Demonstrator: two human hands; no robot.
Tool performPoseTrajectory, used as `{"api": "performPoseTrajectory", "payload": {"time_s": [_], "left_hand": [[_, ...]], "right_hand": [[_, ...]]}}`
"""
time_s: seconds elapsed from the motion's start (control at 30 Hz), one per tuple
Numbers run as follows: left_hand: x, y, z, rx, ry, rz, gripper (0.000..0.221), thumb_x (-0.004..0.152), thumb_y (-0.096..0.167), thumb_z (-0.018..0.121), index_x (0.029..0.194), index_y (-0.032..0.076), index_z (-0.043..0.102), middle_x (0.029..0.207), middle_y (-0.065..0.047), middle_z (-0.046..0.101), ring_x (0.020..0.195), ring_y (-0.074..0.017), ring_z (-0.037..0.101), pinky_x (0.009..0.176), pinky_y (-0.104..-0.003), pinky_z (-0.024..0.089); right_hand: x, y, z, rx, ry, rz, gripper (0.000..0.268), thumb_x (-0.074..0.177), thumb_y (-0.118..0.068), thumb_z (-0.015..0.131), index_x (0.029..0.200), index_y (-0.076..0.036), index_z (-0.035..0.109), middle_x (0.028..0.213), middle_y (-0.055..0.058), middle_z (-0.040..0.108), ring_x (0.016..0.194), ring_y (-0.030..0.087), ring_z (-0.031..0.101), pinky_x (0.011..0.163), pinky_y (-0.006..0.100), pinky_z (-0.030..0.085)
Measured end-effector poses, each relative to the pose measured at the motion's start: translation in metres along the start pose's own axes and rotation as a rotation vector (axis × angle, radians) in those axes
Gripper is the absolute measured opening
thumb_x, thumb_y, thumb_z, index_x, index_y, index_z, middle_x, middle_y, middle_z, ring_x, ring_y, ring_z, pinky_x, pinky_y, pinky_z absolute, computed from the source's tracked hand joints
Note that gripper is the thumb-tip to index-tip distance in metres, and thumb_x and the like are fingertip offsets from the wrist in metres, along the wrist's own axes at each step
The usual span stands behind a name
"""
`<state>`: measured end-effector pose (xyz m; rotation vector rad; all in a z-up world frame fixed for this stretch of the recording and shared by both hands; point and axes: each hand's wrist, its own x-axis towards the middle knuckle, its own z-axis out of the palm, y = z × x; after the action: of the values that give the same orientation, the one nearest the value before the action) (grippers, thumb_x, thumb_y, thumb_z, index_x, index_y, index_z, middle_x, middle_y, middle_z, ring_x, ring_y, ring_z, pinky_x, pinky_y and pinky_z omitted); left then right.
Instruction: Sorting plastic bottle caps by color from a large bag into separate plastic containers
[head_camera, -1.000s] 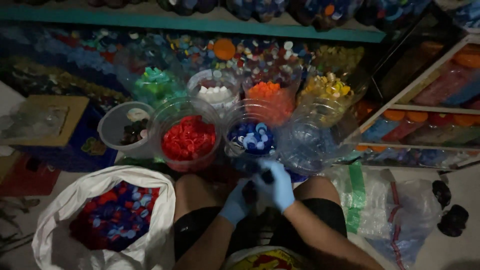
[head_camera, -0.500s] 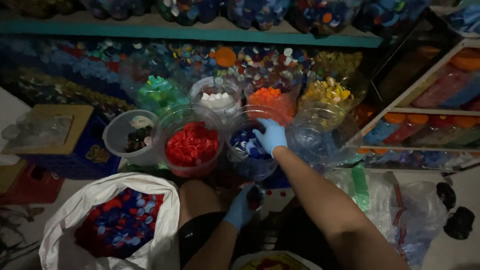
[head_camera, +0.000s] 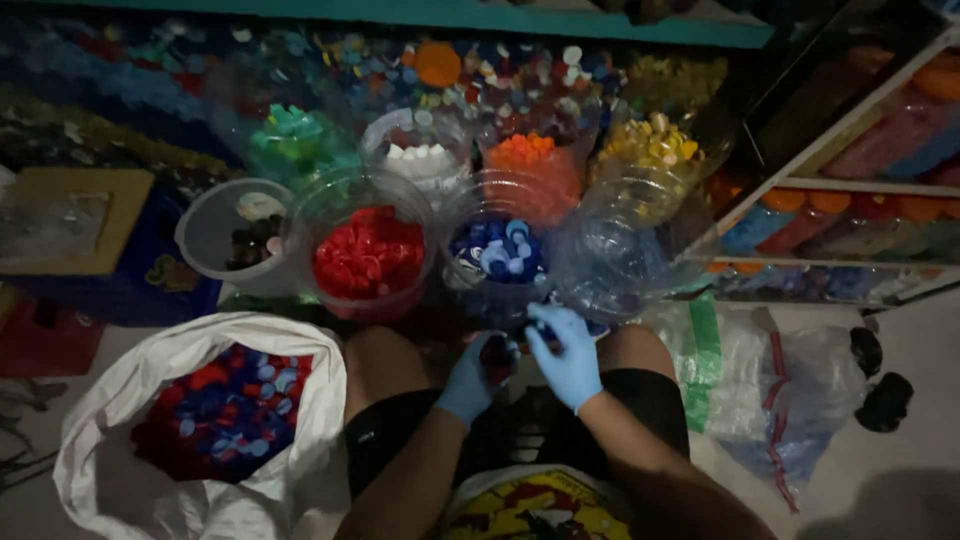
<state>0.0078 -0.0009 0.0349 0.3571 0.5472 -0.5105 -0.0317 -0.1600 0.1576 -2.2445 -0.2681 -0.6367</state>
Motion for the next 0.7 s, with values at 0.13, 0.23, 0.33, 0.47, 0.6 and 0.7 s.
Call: {"api": "performPoseTrajectory", "payload": {"time_s": [0.13,0.23,0.33,0.47,0.6,0.7], "left_hand": [[-0.020,0.008,0.021,0.440,0.224,-0.014,0.031,0.092,0.025,0.074,0.116,0.006,0.068,0.126,-0.019,0.067,0.119,-0.0288,0.060,0.104,-0.045,0.046],[-0.021,0.001,0.011,0.326,0.137,0.083,0.031,0.092,0.027,0.075,0.111,0.003,0.068,0.124,-0.020,0.067,0.120,-0.0279,0.059,0.109,-0.044,0.045],[-0.030,0.002,0.017,0.384,0.169,0.062,0.036,0.093,0.029,0.075,0.118,0.003,0.067,0.127,-0.017,0.067,0.121,-0.0258,0.059,0.107,-0.043,0.046],[-0.016,0.004,0.004,0.406,0.241,0.017,0.045,0.081,0.030,0.089,0.116,0.007,0.072,0.120,-0.016,0.070,0.112,-0.0297,0.064,0.097,-0.051,0.053],[-0.018,0.003,0.002,0.473,0.186,0.060,0.062,0.094,0.039,0.076,0.141,0.002,0.057,0.142,-0.022,0.058,0.131,-0.0337,0.054,0.110,-0.054,0.044],[-0.020,0.004,0.002,0.526,0.168,0.020,0.067,0.097,0.039,0.075,0.148,0.004,0.050,0.150,-0.023,0.050,0.137,-0.0368,0.048,0.114,-0.056,0.040]], "right_hand": [[-0.047,0.014,-0.003,0.083,-0.225,0.161,0.036,0.088,-0.016,0.077,0.124,-0.019,0.074,0.121,0.013,0.073,0.113,0.038,0.065,0.097,0.051,0.056],[-0.053,0.024,0.003,0.035,-0.364,0.178,0.043,0.085,-0.020,0.078,0.127,-0.019,0.072,0.128,0.013,0.071,0.118,0.039,0.064,0.101,0.052,0.054],[-0.044,0.023,0.010,-0.096,-0.424,0.102,0.048,0.080,-0.027,0.082,0.127,-0.020,0.072,0.129,0.011,0.069,0.116,0.038,0.064,0.098,0.051,0.055],[-0.022,-0.004,0.006,-0.118,-0.491,0.052,0.042,0.080,-0.034,0.084,0.118,-0.017,0.077,0.125,0.017,0.071,0.108,0.045,0.063,0.090,0.052,0.057],[-0.023,-0.011,0.015,-0.414,-0.570,-0.137,0.040,0.074,-0.037,0.082,0.111,-0.023,0.078,0.121,0.005,0.070,0.104,0.034,0.066,0.086,0.045,0.058],[-0.024,-0.010,0.020,-0.518,-0.623,-0.156,0.038,0.077,-0.045,0.079,0.112,-0.029,0.077,0.118,0.002,0.070,0.098,0.030,0.063,0.082,0.039,0.053]]}}
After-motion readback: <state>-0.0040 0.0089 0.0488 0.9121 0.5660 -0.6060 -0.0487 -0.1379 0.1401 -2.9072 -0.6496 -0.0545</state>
